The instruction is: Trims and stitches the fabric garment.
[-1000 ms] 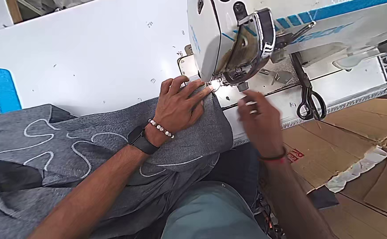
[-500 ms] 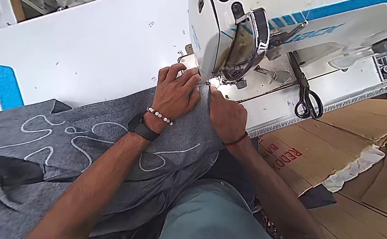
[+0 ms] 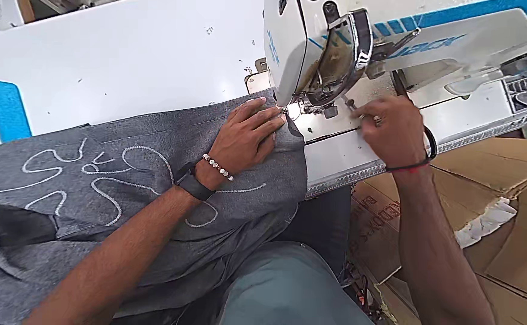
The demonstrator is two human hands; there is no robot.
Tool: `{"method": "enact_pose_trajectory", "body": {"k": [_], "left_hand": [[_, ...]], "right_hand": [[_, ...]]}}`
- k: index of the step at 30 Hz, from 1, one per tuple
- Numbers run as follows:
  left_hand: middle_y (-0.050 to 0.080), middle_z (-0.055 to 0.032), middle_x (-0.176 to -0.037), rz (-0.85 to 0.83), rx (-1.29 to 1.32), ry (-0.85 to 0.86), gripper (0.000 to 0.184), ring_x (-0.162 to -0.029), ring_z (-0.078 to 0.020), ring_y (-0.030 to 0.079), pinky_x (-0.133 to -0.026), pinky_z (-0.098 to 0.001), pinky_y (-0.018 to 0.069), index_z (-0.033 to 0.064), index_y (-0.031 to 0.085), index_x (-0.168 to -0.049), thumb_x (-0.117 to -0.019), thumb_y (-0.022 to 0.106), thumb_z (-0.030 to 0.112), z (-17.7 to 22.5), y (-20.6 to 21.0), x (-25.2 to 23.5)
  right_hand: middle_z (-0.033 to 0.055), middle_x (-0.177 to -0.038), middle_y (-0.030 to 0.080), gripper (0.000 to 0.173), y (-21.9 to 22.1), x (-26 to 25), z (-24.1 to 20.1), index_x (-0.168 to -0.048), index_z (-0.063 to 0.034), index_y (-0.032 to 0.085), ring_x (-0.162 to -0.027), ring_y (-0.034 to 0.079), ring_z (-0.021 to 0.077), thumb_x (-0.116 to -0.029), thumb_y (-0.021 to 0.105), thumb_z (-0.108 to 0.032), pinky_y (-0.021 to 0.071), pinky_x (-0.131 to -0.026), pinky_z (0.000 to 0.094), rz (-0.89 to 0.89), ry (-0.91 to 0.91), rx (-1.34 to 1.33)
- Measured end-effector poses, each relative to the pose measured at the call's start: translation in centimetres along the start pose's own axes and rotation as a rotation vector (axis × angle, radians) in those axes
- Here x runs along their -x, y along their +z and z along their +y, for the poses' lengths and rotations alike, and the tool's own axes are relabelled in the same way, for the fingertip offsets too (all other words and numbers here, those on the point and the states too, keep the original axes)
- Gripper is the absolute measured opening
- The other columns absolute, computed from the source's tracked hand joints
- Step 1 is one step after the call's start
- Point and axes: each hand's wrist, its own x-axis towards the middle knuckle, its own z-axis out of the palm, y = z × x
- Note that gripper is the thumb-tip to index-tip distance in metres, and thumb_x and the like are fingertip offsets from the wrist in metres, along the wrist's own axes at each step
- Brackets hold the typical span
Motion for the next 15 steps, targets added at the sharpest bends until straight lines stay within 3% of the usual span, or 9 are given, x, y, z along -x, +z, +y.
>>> {"method": "enact_pose_trajectory", "body": {"k": [3,6,8,11,13,14,15], "left_hand": [[0.057,-0.0014,-0.150,-0.009,0.009,0.033,0.040,-0.148,-0.0311,0.040,-0.123,-0.0491,0.0299,0.0206,0.067,-0.138,-0.1020,0.050,0.028,-0.4,-0.2,-0.1],[0.058,0.0003,-0.149,-0.002,0.008,0.060,0.041,-0.147,-0.0285,0.042,-0.123,-0.0474,0.0316,0.0213,0.065,-0.140,-0.1028,0.048,0.029,-1.2,0.0,-0.2],[0.058,0.0010,-0.149,-0.017,0.018,0.088,0.042,-0.147,-0.0273,0.042,-0.123,-0.0461,0.0311,0.0206,0.064,-0.141,-0.1035,0.047,0.028,-1.7,-0.2,-0.4],[0.058,-0.0009,-0.150,-0.027,0.023,0.136,0.047,-0.147,-0.0283,0.042,-0.124,-0.0478,0.0286,0.0208,0.064,-0.141,-0.1044,0.047,0.044,-2.0,-0.6,-0.4],[0.063,-0.0072,-0.140,0.012,0.002,0.241,0.059,-0.139,-0.0326,0.048,-0.119,-0.0543,0.0308,0.0193,0.071,-0.129,-0.0968,0.051,0.065,-1.4,-0.9,-0.1],[0.066,-0.0081,-0.131,0.024,-0.015,0.302,0.059,-0.132,-0.0323,0.053,-0.114,-0.0548,0.0337,0.0203,0.073,-0.121,-0.0932,0.055,0.069,-1.0,-0.9,0.1],[0.068,-0.0071,-0.123,0.019,-0.015,0.356,0.050,-0.126,-0.0303,0.056,-0.110,-0.0529,0.0365,0.0216,0.076,-0.114,-0.0953,0.057,0.064,-0.7,-0.8,0.3]], "right_hand": [[0.0160,-0.111,0.066,0.021,1.9,1.2,-3.8,-0.109,-0.0144,0.078,-0.104,0.063,0.0344,-0.0928,0.064,-0.009,0.0528,-0.083,0.0519,-0.020,-0.073,-0.128],[0.0143,-0.101,0.060,0.025,4.9,1.4,-7.0,-0.117,-0.0168,0.077,-0.094,0.059,0.0321,-0.0943,0.065,-0.015,0.0490,-0.072,0.0461,0.106,-0.076,-0.094],[0.0135,-0.104,0.062,0.026,6.1,1.4,-7.9,-0.118,-0.0164,0.075,-0.096,0.060,0.0317,-0.0958,0.063,-0.018,0.0495,-0.073,0.0461,0.163,-0.057,-0.053],[0.0108,-0.105,0.065,0.026,6.6,1.8,-8.3,-0.119,-0.0175,0.073,-0.098,0.062,0.0312,-0.0976,0.061,-0.025,0.0490,-0.073,0.0472,0.161,-0.018,0.016],[0.0104,-0.102,0.062,0.026,6.0,1.8,-7.9,-0.118,-0.0182,0.074,-0.094,0.060,0.0308,-0.0947,0.065,-0.026,0.0481,-0.070,0.0465,0.128,0.002,-0.013],[0.0111,-0.102,0.061,0.027,5.7,1.7,-7.7,-0.118,-0.0172,0.073,-0.094,0.060,0.0312,-0.0940,0.065,-0.024,0.0480,-0.070,0.0467,0.110,-0.001,-0.030],[0.0113,-0.103,0.062,0.027,5.5,1.6,-7.6,-0.118,-0.0162,0.073,-0.094,0.061,0.0311,-0.0934,0.065,-0.022,0.0492,-0.070,0.0468,0.101,-0.008,-0.040]]}}
